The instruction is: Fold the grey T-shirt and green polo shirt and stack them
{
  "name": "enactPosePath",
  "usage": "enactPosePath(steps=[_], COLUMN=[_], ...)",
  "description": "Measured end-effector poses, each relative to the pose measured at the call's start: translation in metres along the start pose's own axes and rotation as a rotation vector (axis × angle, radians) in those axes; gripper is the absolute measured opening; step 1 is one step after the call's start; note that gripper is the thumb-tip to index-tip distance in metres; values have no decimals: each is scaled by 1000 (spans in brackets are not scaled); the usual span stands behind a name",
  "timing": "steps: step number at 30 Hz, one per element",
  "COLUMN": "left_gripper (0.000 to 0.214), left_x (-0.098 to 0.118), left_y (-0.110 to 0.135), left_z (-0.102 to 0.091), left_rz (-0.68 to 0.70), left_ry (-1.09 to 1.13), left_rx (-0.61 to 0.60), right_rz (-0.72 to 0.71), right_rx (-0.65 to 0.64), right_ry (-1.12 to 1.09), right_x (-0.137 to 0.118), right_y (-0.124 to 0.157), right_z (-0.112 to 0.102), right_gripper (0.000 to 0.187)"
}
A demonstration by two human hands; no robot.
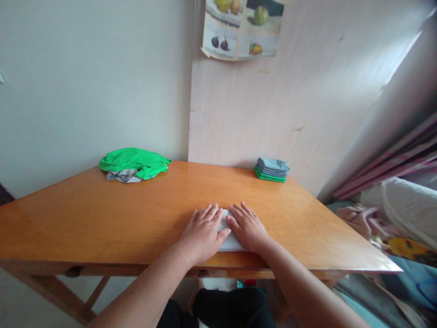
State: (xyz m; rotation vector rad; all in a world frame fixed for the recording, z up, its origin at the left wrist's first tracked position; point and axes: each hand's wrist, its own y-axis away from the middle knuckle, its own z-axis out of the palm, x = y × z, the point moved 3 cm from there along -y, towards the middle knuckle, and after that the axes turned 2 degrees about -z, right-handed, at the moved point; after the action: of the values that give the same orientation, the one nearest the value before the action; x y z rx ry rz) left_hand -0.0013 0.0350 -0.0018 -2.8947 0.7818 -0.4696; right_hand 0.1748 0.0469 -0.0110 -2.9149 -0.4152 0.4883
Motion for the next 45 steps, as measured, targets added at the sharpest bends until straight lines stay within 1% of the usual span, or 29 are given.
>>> enactPosePath(steps=[3, 5, 7, 9, 10, 11, 12, 14, 16, 18, 21, 24, 28, 31, 34, 37, 41, 43, 45], left_gripper=[69, 70, 70, 68, 68, 68, 68, 68, 66, 65, 66, 66, 64, 60, 58, 59, 66, 68, 69], left_x=[-3, -5, -6, -7, -8, -9, -10, -11, -11, -10, -5, 5, 23, 35, 47, 57, 65, 64, 58], left_y=[-5, -11, -18, -25, -28, -30, -32, -35, -35, -33, -26, -13, 5, 16, 24, 29, 26, 17, 4], left_z=[-1, -4, -9, -15, -17, -18, -17, -15, -11, -7, -4, -5, -8, -9, -9, -11, -15, -17, -19], left_rz=[-7, 4, 11, -3, -17, -32, -41, -27, 12, 38, 32, 29, 25, 29, 19, 16, 56, 67, 62], left_ry=[-1, 3, 9, 12, 12, 11, 9, 11, 21, 28, 27, 36, 43, 44, 49, 63, 149, 221, 290], left_rx=[-45, -70, -63, -39, -31, -31, -39, -54, -49, -36, -27, -23, -17, -15, -10, -37, -93, -82, -37], right_rz=[-3, 9, 63, 139, 167, 177, 158, 136, 151, 224, 369, 446, 451, 490, 570, 619, 685, 700, 694], right_rx=[31, 111, 280, 473, 536, 565, 550, 455, 310, 168, 59, 24, 28, 56, 170, 296, 363, 385, 419], right_ry=[-103, -236, -413, -589, -665, -722, -783, -892, -1014, -1169, -1390, -1619, -1877, -1992, -2039, -2045, -2024, -2006, -1982], right_x=[4, 7, 9, 7, 4, -1, -8, -22, -33, -38, -41, -44, -57, -67, -70, -69, -58, -48, -34], right_y=[-4, -3, 5, 25, 38, 52, 67, 94, 118, 135, 147, 147, 143, 143, 145, 150, 159, 162, 163], right_z=[3, 1, -7, -19, -24, -27, -29, -25, -10, 13, 43, 56, 55, 52, 47, 38, 26, 19, 11], right_gripper=[60, 59, 59, 56, 53, 50, 47, 44, 46, 49, 48, 42, 44, 46, 42, 41, 46, 46, 45])
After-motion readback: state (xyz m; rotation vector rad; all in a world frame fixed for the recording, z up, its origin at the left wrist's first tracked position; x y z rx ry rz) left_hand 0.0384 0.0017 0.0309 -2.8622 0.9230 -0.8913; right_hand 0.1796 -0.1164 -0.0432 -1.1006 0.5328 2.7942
